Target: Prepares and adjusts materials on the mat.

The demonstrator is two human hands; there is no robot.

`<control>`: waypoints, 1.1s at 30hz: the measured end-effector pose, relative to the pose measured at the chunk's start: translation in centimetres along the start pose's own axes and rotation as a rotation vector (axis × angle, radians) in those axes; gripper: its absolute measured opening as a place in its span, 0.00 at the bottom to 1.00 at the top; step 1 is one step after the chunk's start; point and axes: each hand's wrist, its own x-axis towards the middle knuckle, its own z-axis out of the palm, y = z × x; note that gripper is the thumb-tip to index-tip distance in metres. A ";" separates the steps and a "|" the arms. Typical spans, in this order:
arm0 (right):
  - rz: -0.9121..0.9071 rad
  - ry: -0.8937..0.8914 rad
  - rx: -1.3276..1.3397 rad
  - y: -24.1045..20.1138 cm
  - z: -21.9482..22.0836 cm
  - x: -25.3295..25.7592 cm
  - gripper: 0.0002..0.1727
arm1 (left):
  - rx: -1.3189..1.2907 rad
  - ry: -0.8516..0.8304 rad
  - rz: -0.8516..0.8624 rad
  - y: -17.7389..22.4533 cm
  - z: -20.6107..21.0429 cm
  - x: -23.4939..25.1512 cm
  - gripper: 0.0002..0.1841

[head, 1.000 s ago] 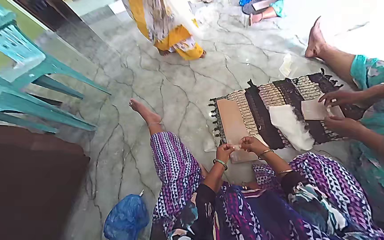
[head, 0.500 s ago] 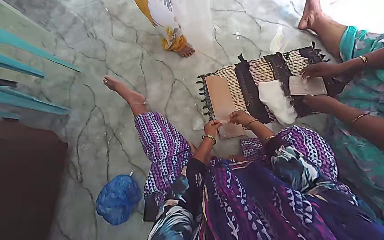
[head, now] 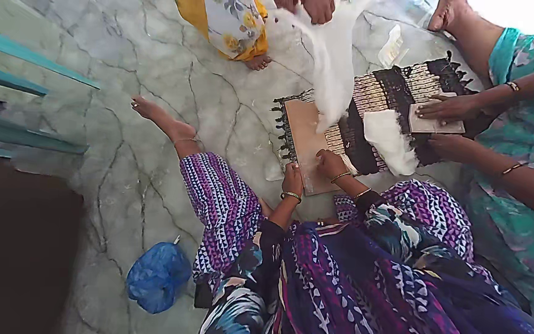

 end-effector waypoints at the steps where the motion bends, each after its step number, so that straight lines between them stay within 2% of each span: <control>1: 0.014 -0.004 -0.001 -0.1 -0.2 0.0 0.24 | 0.043 -0.011 0.028 0.1 -0.1 -0.1 0.25; 5: 0.036 -0.008 -0.017 0.1 -0.2 0.0 0.25 | 0.174 -0.058 0.103 0.5 -0.3 -0.1 0.22; 10: 0.021 0.007 0.009 -0.6 -1.0 -0.4 0.28 | 0.130 -0.067 0.057 0.0 -0.6 0.3 0.21; 13: -0.049 0.266 0.064 -0.8 -3.9 -0.1 0.28 | 0.023 -0.032 0.028 -0.1 -1.4 0.9 0.21; 15: -0.125 0.440 -0.002 -0.6 -5.6 1.5 0.29 | -0.093 0.012 0.021 -0.2 -1.8 1.5 0.20; 16: -0.136 0.460 -0.059 -0.7 -6.3 2.6 0.30 | -0.148 0.029 0.019 -0.1 -2.1 1.8 0.19; 20: -0.065 0.312 -0.205 -0.6 -8.3 7.4 0.34 | -0.283 0.020 -0.012 1.1 -3.3 2.3 0.17; 23: 0.012 0.236 -0.186 -1.5 -9.8 9.3 0.26 | -0.369 -0.043 -0.088 2.0 -4.3 2.7 0.18; 28: -0.036 0.274 0.144 -4.8 -14.7 7.9 0.19 | -0.637 -0.078 -0.132 4.1 -5.4 6.4 0.21; 33: -0.139 0.099 0.429 -5.5 -17.8 5.4 0.13 | -0.799 -0.164 -0.134 8.0 -3.7 12.5 0.29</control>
